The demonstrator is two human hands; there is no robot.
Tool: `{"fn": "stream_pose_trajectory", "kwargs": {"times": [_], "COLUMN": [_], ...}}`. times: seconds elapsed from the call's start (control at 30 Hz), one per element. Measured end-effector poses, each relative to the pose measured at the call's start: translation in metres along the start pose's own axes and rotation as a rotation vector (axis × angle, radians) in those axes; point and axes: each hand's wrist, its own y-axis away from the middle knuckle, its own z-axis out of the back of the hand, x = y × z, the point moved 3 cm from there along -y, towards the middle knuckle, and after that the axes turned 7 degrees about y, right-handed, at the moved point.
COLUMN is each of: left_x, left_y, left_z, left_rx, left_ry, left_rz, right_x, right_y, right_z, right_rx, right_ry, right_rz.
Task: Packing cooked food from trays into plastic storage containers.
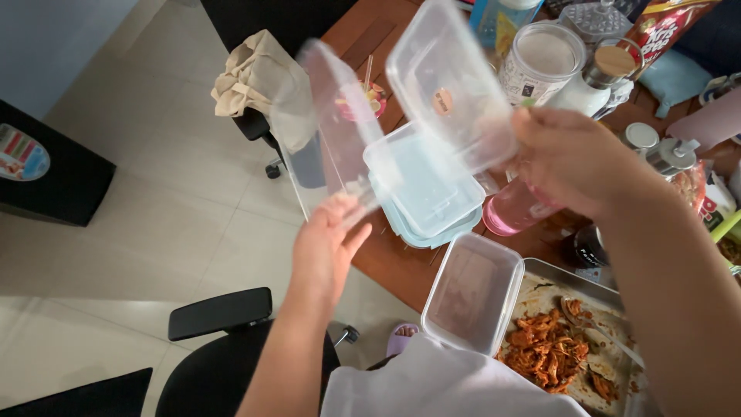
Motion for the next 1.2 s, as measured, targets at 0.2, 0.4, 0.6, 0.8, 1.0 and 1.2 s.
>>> {"fn": "stream_pose_trajectory", "kwargs": {"times": [0.2, 0.4, 0.6, 0.8, 1.0, 1.2], "left_x": [-0.009, 0.018, 0.020, 0.035, 0.041, 0.065], "left_y": [0.010, -0.014, 0.012, 0.019, 0.007, 0.005], "left_z": [-0.055, -0.060, -0.089, -0.095, -0.088, -0.077], "left_rx": [0.277, 0.203, 0.222, 0.270, 0.237, 0.105], "left_ry": [0.234, -0.064, -0.187, -0.216, -0.130, -0.126], "left_rz": [0.161, 0.041, -0.107, -0.265, -0.347, -0.363], "right_x": [-0.011, -0.063, -0.056, -0.082, -0.073, -0.075], "right_y": [0.023, 0.018, 0.025, 0.007, 0.002, -0.002], "right_z": [-0.028, -0.032, -0.035, -0.036, -0.045, -0.049], "right_rx": [0.260, 0.010, -0.426, -0.424, -0.380, -0.344], "right_ry": [-0.532, -0.284, 0.504, 0.600, 0.413, 0.581], "right_rz": [-0.114, -0.193, 0.028, 0.060, -0.076, -0.171]}}
